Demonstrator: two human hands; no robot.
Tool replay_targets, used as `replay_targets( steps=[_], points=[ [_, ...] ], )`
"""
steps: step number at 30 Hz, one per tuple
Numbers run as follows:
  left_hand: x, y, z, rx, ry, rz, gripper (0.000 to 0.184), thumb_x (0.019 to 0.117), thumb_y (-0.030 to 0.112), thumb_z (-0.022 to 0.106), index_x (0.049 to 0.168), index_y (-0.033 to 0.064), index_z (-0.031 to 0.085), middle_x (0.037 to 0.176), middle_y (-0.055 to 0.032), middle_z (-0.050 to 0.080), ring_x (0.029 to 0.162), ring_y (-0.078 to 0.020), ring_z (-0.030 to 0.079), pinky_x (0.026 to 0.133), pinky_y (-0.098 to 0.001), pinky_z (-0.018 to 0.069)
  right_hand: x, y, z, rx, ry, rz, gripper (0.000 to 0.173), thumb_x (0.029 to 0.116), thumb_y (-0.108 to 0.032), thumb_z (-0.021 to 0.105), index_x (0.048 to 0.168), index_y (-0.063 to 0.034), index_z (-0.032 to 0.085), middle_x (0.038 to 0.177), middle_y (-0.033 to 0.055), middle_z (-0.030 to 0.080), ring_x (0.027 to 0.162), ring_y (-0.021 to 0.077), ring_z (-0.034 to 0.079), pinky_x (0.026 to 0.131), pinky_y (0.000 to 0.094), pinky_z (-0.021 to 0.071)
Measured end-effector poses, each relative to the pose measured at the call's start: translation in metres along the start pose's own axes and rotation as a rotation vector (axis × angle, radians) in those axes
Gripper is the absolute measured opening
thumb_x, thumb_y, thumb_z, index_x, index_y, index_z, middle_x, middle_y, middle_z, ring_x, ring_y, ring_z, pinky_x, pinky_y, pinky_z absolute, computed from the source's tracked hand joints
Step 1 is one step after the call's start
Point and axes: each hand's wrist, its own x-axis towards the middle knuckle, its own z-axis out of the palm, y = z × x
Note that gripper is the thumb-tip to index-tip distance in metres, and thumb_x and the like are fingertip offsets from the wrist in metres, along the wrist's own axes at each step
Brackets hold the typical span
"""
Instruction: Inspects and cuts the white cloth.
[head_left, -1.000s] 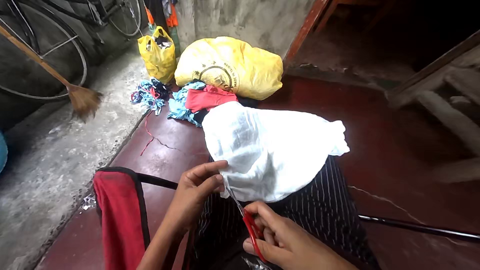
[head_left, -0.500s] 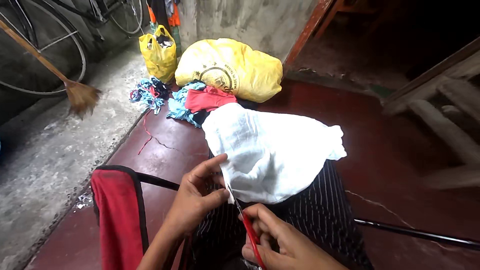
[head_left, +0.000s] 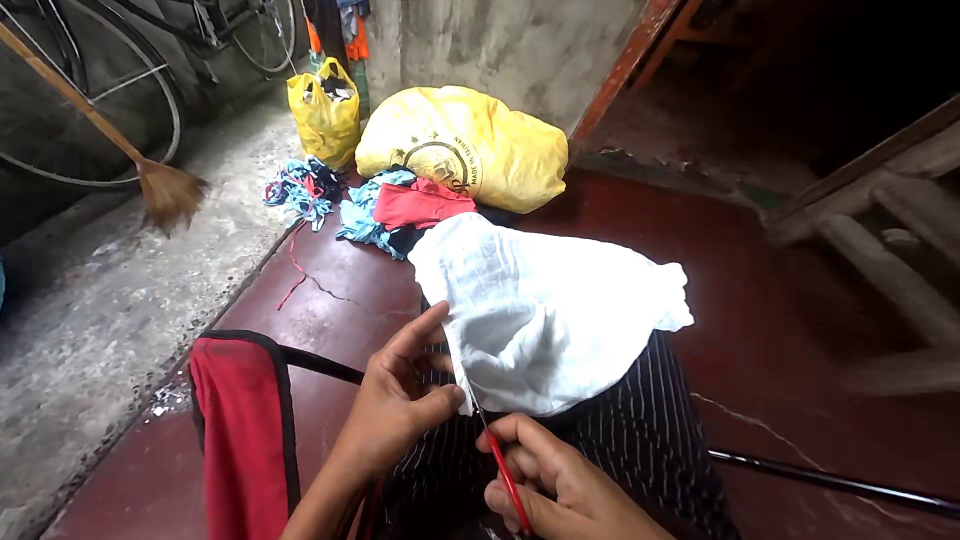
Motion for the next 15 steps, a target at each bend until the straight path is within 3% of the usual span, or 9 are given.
replay_targets(
  steps=[5,10,15],
  points=[
    [-0.0021,0.0045,0.0006,0.049,-0.063,0.023,0.081,0.0823,-0.004,0.073,0.155,0.0167,0.044,0.139,-0.0143,0.058,0.106,-0.0272,0.067,0.084,-0.0392,0.0613,0.003,-0.0001,-0.0012,0.03,-0.025,-0.038,0.05,0.1004,-0.036,0.065,0.134,-0.0038,0.048,0.085,0.005,0.064,0.071,0.0138,0.063,0.065,0.0322,0.056],
    [-0.0047,0.0041,0.0062,0.018,-0.074,0.032,0.082,0.0829,-0.006,0.073,0.156,0.0167,0.044,0.149,-0.0139,0.05,0.105,-0.0264,0.068,0.078,-0.0363,0.0626,0.0027,-0.0006,-0.0006,0.047,-0.022,-0.057,0.052,0.0998,-0.037,0.066,0.134,-0.0038,0.046,0.086,0.005,0.064,0.07,0.0125,0.061,0.062,0.0298,0.0536],
    [-0.0049,0.0007,0.0078,0.0,-0.063,0.036,0.083,0.0818,-0.007,0.073,0.156,0.0157,0.043,0.151,-0.0131,0.049,0.106,-0.0257,0.068,0.079,-0.0364,0.0627,-0.0017,-0.0046,0.002,0.103,0.014,-0.033,0.042,0.1016,-0.03,0.064,0.131,-0.0032,0.049,0.085,0.0038,0.066,0.072,0.0119,0.064,0.065,0.0301,0.0557]
  ],
)
